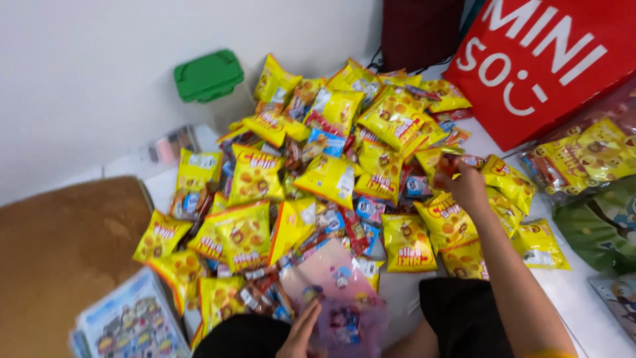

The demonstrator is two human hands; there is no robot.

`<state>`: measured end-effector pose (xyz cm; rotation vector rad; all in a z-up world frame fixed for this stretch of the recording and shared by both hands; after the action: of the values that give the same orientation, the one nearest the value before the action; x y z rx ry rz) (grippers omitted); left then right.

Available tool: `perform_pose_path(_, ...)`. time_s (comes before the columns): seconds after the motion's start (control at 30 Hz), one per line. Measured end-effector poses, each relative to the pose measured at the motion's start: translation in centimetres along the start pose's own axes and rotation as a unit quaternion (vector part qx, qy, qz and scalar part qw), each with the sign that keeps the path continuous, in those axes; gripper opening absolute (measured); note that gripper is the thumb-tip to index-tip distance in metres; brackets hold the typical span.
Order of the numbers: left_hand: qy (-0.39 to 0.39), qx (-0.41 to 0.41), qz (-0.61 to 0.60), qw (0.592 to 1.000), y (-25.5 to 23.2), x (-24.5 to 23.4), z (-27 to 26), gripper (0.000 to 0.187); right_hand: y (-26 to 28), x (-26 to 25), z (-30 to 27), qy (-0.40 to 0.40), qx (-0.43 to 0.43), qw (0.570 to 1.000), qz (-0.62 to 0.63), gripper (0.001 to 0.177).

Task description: Sorting and packing small snack bags into larger clear plastic bags while sitting on the floor.

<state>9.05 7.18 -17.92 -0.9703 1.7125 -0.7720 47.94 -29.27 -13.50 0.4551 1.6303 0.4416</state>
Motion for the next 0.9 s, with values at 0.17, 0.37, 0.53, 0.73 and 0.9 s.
perform_pose_path(0.17,-0.027,-0.050,0.036,0.998,-6.7,-2.1,-3.0,0.091,5.1,-2.0,-10.4,0.036,-0.012,0.968,0.249,0.023)
perform_pose_path(0.37,-0.053,0.019,0.027,0.998,-10.2,-3.1,-3.2,0.083,14.9,-0.7,-21.8,0.134,-0.070,0.908,0.391,0.014)
perform_pose_path(0.53,-0.053,-0.013,0.067,0.996,-12.8,-3.3,-4.8,0.078,24.6,-0.8,-30.5,0.186,-0.392,0.885,0.170,0.027)
perform_pose_path(0.73,-0.050,-0.016,0.088,0.995,-12.2,-2.7,-4.8,0.079,21.7,5.3,-33.4,0.148,-0.407,0.890,-0.143,0.030)
perform_pose_path(0.9,-0.040,-0.023,0.089,0.995,-12.0,-2.3,-4.7,0.080,18.4,7.2,-32.4,0.126,-0.378,0.892,-0.214,0.011)
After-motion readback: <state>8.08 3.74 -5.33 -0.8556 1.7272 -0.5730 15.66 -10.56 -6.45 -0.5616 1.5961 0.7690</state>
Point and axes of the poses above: each hand's wrist, its own z-axis towards the middle knuckle, its own x-axis out of the palm, y = z × x, the point moved 10 cm from there along z, towards the middle knuckle, and after that the axes turned 3 degrees about -x, right-handed, at the moved point
